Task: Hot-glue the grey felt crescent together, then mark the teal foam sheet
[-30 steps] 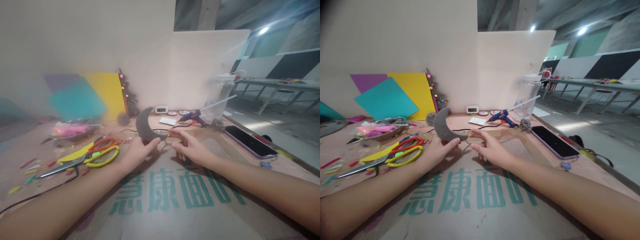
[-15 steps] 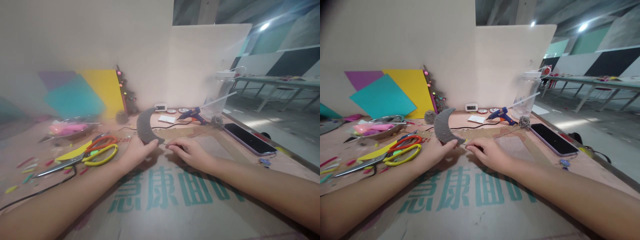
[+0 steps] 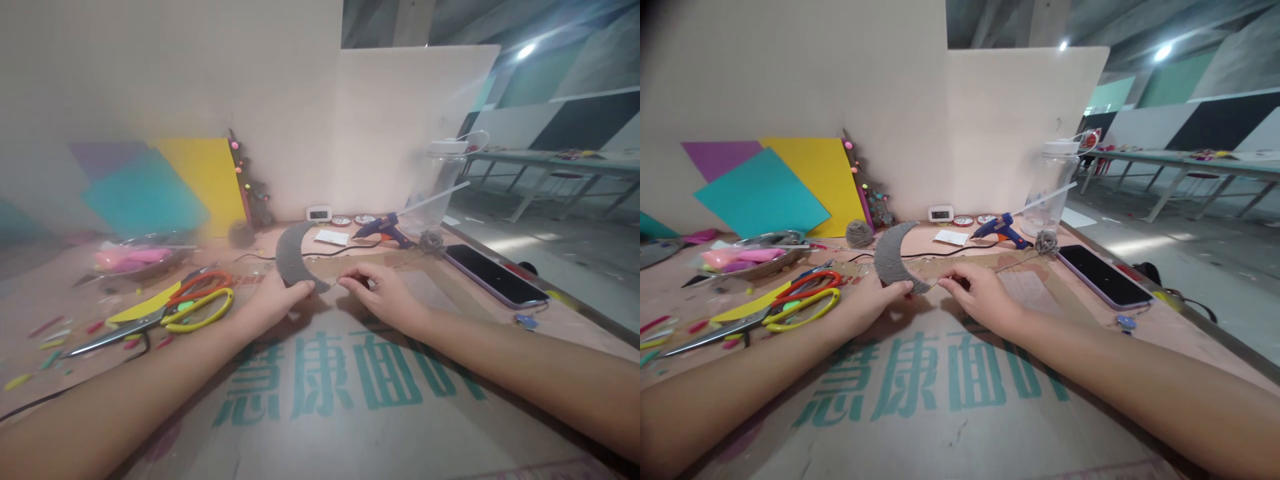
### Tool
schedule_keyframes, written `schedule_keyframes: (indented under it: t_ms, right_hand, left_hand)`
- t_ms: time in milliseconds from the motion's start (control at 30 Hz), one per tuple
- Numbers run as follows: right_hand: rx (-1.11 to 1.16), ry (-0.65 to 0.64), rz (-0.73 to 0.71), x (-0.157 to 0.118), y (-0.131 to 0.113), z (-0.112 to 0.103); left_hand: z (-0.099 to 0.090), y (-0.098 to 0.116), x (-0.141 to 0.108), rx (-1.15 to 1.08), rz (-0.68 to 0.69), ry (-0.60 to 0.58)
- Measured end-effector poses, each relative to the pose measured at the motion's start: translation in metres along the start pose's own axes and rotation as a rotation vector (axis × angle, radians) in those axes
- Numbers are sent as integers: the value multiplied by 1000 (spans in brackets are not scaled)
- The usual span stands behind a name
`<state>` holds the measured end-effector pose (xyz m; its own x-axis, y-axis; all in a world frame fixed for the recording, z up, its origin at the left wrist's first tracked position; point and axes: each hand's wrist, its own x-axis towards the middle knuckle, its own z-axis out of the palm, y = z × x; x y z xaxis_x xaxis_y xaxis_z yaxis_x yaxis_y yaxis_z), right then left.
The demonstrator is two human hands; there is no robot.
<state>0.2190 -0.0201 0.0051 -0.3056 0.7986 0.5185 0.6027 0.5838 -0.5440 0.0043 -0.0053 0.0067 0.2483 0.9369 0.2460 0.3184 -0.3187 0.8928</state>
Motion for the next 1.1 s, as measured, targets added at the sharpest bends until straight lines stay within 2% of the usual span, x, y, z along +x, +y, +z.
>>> schedule_keyframes:
  t_ms: [200,433,667,800,967,1100]
  right_hand:
    - [-5,-21,-7,1,3,1]
    - [9,-9,-41,0,0,0]
    - [18,-103,-112,3,13,7]
    - [33,18,-128,3,17,7]
    - [41,189,-145,1,11,1]
    - [50,195,-207,1,8,-2]
  left_hand:
    - [0,3,-2,-76,-48,-67]
    - [1,-3,-3,-123,-82,-151]
    - [1,-7,-2,-210,-98,-195]
    - [3,-14,0,-311,-112,-203]
    - [3,-23,5,-347,-130,-123]
    - [3,-27,8,-350,-123,-136]
